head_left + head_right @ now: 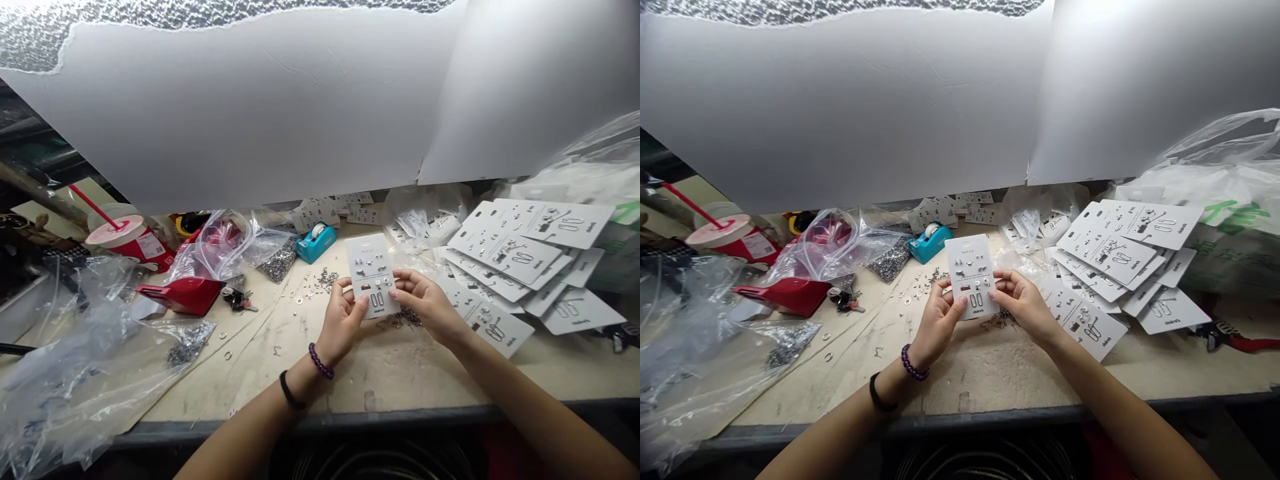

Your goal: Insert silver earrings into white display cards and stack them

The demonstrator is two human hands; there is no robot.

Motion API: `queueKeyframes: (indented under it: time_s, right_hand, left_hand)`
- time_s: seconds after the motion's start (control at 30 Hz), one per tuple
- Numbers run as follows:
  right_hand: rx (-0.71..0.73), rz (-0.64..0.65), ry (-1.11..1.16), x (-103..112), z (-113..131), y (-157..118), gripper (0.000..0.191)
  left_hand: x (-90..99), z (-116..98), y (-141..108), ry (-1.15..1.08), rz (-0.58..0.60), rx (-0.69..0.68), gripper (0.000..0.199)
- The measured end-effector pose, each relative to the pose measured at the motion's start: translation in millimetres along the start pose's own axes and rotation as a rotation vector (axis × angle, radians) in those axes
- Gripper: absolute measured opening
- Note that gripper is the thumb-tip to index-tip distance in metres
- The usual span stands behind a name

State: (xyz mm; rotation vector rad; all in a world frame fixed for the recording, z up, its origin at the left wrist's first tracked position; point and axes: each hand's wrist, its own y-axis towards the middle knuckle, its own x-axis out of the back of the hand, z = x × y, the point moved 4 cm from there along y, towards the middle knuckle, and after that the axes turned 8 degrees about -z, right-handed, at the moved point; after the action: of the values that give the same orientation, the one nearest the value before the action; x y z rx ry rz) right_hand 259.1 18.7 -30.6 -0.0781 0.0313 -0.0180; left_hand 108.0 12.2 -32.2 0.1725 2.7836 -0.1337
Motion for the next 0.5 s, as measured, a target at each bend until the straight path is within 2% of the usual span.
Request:
queueKeyframes:
  time_s: [0.27, 0.4, 0.5]
  right_hand:
    - [-0.019, 0.103, 0.073, -12, 0, -8, 0.023]
    - [0.003, 0.118, 0.052, -19, -2, -10, 0.023]
    - [0.018, 0.138, 0.025, -23, 3, -6, 0.027]
  left_hand:
    - [-1.2, 3, 1, 0.048, -0.028, 0.084, 0.061]
    - [2.1, 1, 5, 0.054, -0.061, 0.057, 0.056]
    - [10.1, -8, 14, 0.072, -0.059, 0.063, 0.051]
